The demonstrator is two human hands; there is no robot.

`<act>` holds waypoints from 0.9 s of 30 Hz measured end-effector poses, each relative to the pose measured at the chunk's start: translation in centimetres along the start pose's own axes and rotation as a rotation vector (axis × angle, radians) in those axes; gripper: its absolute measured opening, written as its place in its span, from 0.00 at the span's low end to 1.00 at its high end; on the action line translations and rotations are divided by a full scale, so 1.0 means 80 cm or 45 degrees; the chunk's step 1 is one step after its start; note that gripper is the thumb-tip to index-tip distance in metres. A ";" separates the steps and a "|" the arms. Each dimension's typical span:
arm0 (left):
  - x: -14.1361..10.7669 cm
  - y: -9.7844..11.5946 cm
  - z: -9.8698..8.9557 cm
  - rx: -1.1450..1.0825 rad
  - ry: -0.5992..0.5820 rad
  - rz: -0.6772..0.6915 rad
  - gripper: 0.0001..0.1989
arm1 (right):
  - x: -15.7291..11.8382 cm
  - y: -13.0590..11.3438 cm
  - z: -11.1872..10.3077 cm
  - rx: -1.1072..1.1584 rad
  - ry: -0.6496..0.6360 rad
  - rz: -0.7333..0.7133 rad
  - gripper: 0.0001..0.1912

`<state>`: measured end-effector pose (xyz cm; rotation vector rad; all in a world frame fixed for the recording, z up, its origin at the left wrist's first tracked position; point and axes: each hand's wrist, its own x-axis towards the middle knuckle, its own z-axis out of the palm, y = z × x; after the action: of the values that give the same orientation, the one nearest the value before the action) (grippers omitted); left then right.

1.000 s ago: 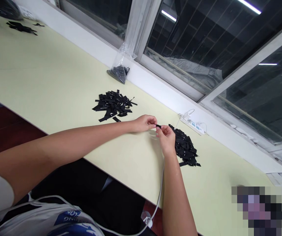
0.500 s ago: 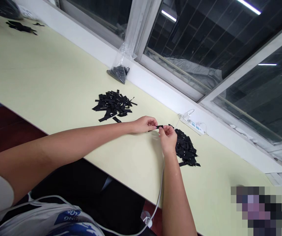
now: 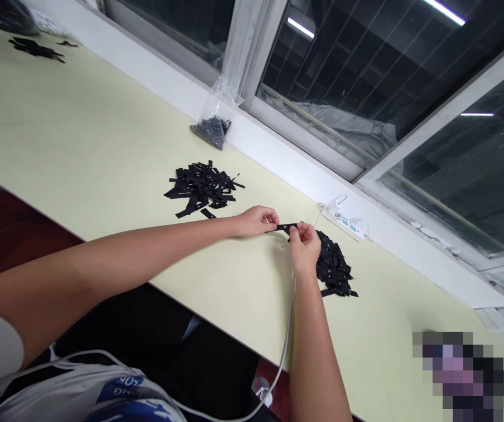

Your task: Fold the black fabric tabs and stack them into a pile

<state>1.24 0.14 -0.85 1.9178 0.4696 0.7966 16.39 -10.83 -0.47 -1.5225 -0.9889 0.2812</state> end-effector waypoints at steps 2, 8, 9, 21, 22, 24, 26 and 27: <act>0.000 -0.001 0.000 0.002 -0.001 -0.007 0.06 | 0.001 0.000 -0.003 -0.024 0.036 -0.011 0.18; -0.001 -0.002 -0.001 -0.025 -0.034 -0.015 0.08 | 0.013 0.003 -0.021 -0.249 0.188 -0.068 0.15; -0.001 -0.001 -0.001 -0.023 -0.038 -0.014 0.07 | 0.015 0.003 -0.026 -0.300 0.230 -0.071 0.15; -0.005 0.005 -0.007 -0.007 0.004 -0.019 0.03 | 0.044 0.028 -0.096 -0.753 0.675 0.211 0.06; -0.005 0.005 -0.007 -0.011 0.007 -0.018 0.03 | 0.045 0.031 -0.097 -0.755 0.682 0.234 0.07; -0.004 0.005 -0.007 -0.008 0.011 -0.025 0.03 | 0.047 0.036 -0.099 -0.759 0.692 0.278 0.07; -0.003 0.005 -0.007 -0.003 0.015 -0.047 0.03 | 0.048 0.040 -0.101 -0.772 0.692 0.305 0.07; -0.003 0.005 -0.007 -0.006 0.014 -0.061 0.03 | 0.048 0.042 -0.102 -0.778 0.691 0.310 0.07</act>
<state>0.67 0.19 -0.36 1.8917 0.5185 0.7771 25.65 -13.39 -0.20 -2.1256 -0.4636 -0.2906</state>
